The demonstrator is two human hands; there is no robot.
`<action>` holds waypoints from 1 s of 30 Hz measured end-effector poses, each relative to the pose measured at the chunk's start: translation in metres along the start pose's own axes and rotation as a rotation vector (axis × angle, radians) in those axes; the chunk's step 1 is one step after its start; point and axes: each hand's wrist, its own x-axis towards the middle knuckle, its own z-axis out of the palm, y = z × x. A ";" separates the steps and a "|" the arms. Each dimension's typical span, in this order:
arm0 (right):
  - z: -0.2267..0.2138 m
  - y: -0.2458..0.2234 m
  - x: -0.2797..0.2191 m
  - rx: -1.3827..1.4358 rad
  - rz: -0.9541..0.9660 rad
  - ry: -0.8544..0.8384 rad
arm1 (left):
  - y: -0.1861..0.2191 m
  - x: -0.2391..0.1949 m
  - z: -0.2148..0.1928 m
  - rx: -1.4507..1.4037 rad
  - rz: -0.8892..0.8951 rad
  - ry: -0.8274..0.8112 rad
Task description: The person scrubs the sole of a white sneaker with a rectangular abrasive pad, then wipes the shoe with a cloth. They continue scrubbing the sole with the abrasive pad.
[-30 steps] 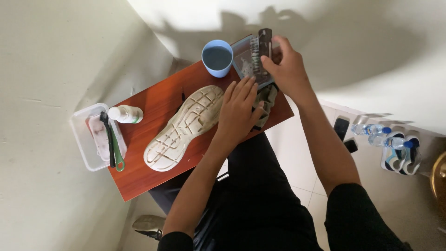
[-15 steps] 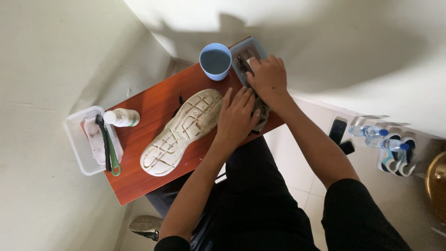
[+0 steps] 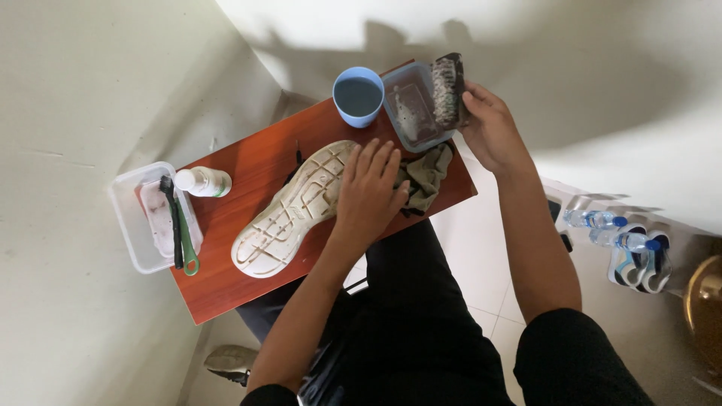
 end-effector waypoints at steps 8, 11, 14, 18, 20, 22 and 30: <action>0.057 0.012 -0.040 0.221 0.051 0.044 | -0.041 -0.061 -0.098 0.215 -0.185 0.009; 0.116 -0.009 -0.072 -0.094 0.076 0.059 | -0.058 -0.093 -0.100 0.439 -0.284 -0.219; 0.140 0.024 -0.076 -0.417 0.059 -0.085 | -0.063 -0.115 -0.100 0.520 -0.314 -0.352; 0.155 0.098 -0.072 -0.809 -0.461 -0.128 | -0.053 -0.127 -0.106 0.510 -0.306 -0.360; 0.165 0.122 -0.073 -1.002 -0.682 -0.078 | -0.055 -0.136 -0.099 0.530 -0.298 -0.309; 0.165 0.144 -0.073 -1.188 -0.903 -0.019 | -0.054 -0.146 -0.095 0.547 -0.291 -0.262; 0.181 0.124 -0.092 -1.120 -0.830 0.117 | -0.053 -0.155 -0.090 0.578 -0.262 -0.239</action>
